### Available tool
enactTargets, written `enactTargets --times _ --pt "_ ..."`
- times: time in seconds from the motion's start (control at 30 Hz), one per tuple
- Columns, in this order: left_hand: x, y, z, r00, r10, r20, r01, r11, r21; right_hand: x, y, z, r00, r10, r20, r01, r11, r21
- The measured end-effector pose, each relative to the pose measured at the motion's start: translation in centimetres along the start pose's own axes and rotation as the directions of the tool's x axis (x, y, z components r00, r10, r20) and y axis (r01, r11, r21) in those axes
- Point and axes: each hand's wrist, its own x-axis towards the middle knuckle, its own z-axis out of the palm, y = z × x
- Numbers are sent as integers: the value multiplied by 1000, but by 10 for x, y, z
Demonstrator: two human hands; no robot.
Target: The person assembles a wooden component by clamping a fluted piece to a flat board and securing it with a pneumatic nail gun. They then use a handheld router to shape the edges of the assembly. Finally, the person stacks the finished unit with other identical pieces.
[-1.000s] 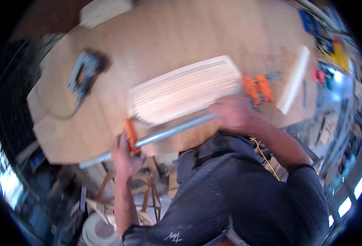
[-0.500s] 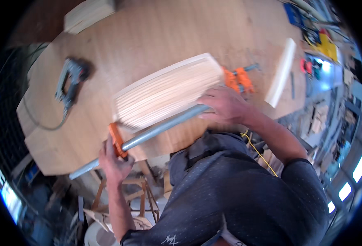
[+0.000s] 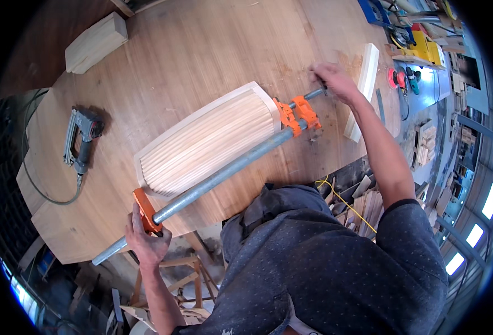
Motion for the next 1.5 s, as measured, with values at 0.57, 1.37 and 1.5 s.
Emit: enactTargets --times 0.57,1.37,1.5 --pt "1 -1 0 999 -12 -43 9 997 -75 -28 43 -4 997 81 6 -73 930 -360" --pt "-1 -26 5 998 -30 -47 25 995 -93 -38 26 -13 990 1 141 -3 1000 13" --pt "4 -17 6 999 -42 3 42 983 -181 -41 19 -16 987 -88 137 121 960 -253"
